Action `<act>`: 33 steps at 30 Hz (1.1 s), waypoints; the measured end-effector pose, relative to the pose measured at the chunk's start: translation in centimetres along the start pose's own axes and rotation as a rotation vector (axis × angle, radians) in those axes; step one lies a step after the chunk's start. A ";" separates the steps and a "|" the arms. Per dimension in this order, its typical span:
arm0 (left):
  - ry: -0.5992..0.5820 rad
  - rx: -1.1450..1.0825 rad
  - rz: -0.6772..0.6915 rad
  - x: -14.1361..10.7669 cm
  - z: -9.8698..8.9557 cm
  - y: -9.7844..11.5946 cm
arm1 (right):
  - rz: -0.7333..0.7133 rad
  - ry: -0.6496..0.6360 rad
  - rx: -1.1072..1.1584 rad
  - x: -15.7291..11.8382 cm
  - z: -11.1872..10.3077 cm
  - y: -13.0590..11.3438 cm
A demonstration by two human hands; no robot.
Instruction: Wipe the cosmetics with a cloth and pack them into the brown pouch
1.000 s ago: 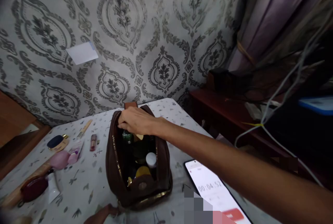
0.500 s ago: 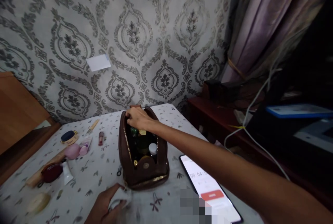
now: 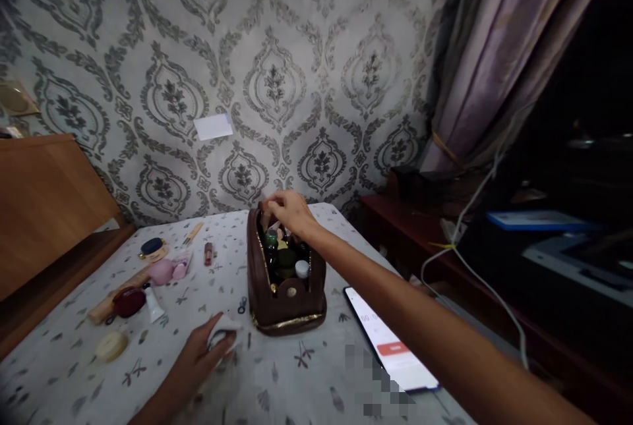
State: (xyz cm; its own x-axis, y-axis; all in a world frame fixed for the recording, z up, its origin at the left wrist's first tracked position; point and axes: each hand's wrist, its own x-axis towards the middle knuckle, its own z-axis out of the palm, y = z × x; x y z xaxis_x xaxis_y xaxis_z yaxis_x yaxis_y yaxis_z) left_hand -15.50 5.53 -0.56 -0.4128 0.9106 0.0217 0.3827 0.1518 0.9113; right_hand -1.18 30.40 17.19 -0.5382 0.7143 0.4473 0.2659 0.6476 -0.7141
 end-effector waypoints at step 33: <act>0.265 1.024 -0.031 16.9 -16.4 2.3 | 0.230 -0.357 0.474 -17.7 20.6 -3.6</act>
State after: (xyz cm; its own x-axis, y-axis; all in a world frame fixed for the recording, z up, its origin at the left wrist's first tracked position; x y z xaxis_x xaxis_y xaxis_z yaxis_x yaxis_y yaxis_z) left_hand -35.17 14.93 8.62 -0.5539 0.8068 0.2057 0.8326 0.5375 0.1340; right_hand -9.10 10.01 0.74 -0.7649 0.6355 0.1049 0.0678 0.2415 -0.9680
